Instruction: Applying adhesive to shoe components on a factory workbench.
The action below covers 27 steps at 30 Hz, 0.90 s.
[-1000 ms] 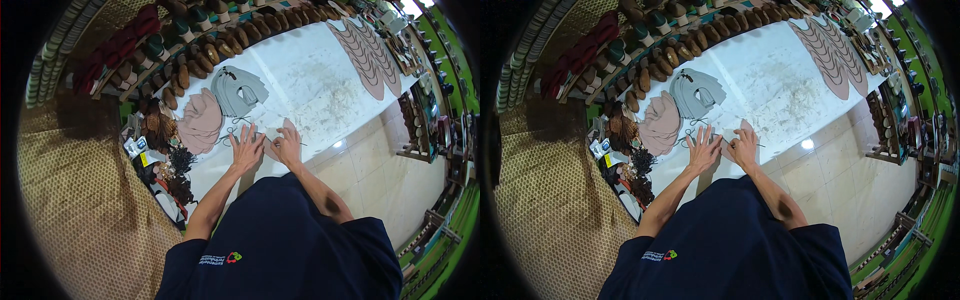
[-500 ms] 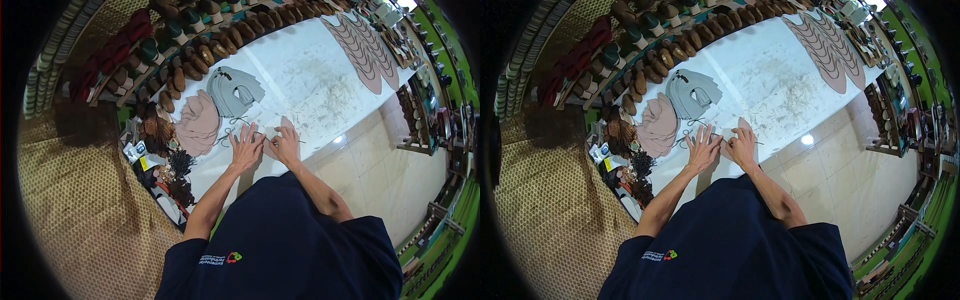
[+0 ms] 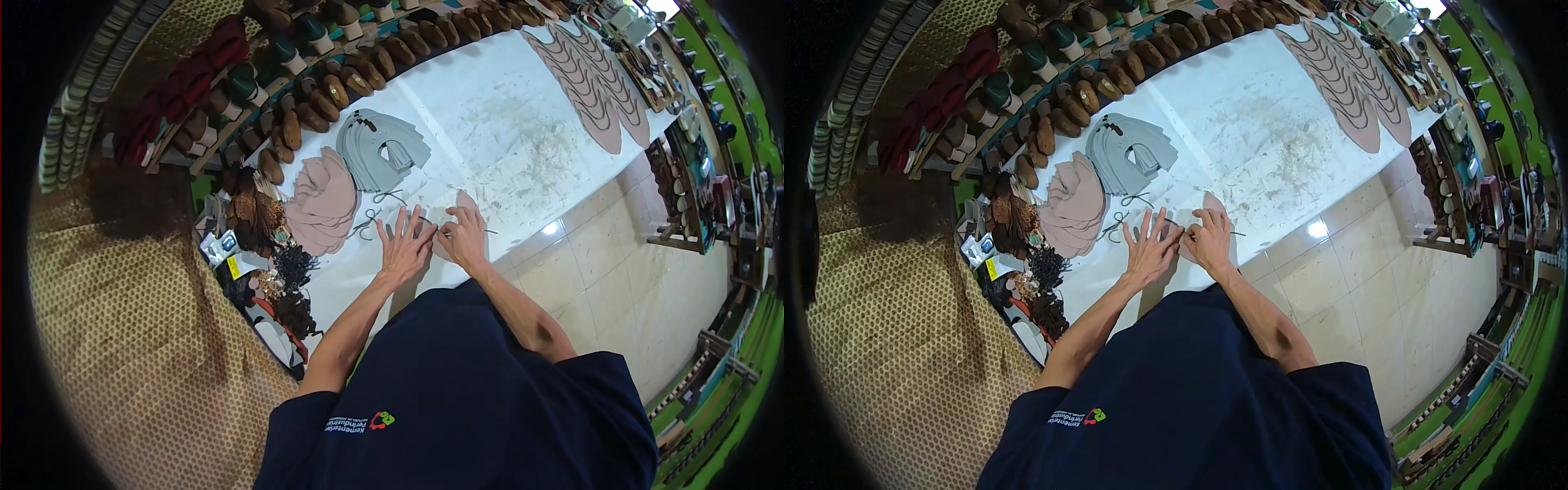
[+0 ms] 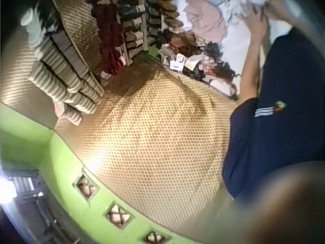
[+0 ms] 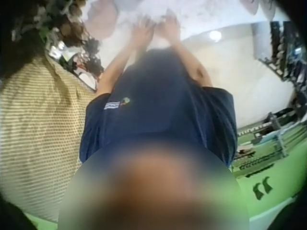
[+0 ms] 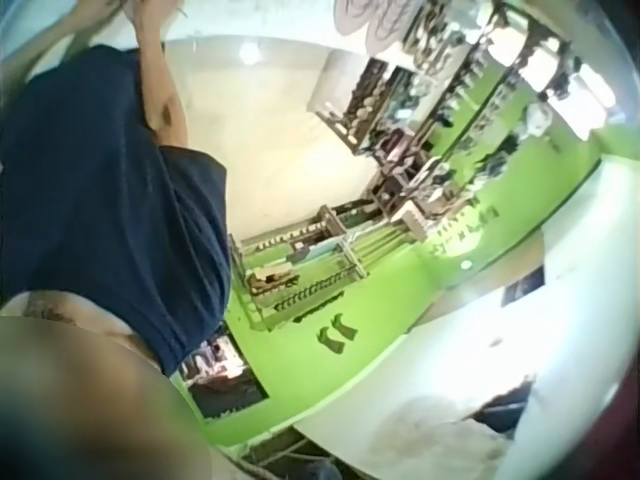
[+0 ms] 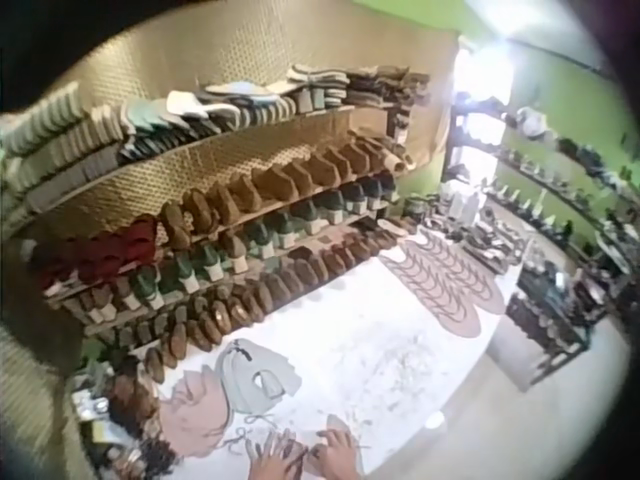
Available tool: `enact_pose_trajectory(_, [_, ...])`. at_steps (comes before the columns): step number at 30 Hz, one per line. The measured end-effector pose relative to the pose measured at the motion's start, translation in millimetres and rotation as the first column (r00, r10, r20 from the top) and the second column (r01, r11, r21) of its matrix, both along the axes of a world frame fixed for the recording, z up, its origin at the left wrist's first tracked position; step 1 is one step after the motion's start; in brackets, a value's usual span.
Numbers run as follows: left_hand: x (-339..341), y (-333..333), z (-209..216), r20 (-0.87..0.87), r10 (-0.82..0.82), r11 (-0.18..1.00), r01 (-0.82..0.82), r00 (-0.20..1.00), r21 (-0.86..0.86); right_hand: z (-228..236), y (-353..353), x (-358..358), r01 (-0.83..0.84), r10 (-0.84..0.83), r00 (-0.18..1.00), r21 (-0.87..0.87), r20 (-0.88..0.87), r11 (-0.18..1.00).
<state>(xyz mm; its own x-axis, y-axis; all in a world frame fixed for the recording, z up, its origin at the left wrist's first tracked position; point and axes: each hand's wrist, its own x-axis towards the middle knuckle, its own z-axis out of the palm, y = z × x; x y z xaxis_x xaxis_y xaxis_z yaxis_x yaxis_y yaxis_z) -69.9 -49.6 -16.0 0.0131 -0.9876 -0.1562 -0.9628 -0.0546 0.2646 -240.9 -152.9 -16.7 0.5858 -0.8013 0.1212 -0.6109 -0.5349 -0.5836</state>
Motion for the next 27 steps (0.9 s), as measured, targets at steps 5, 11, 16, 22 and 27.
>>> enact_pose_trajectory(5, [-1,2,-5,0.001,0.014,1.000,-0.014,1.000,-0.017,6,0,-16,-0.049,0.048,0.997,0.024,0.054,0.998])
enact_pose_trajectory(11, [-9,4,-6,-0.045,0.069,0.994,-0.072,0.997,-0.079,3,-3,-39,-0.113,0.113,0.994,0.033,-0.004,0.993])
enact_pose_trajectory(16, [-17,6,-5,-0.030,0.071,0.993,-0.073,0.997,-0.090,-2,-7,-39,-0.155,0.155,0.988,0.031,0.017,0.987])
enact_pose_trajectory(22, [-21,11,-8,-0.014,0.100,0.991,-0.101,0.995,-0.092,1,-14,-39,-0.207,0.208,0.978,0.010,-0.001,0.978])
enact_pose_trajectory(27, [-20,12,-9,0.046,0.068,0.994,-0.064,0.997,-0.093,5,-12,-39,-0.201,0.197,0.979,-0.105,-0.048,0.974])
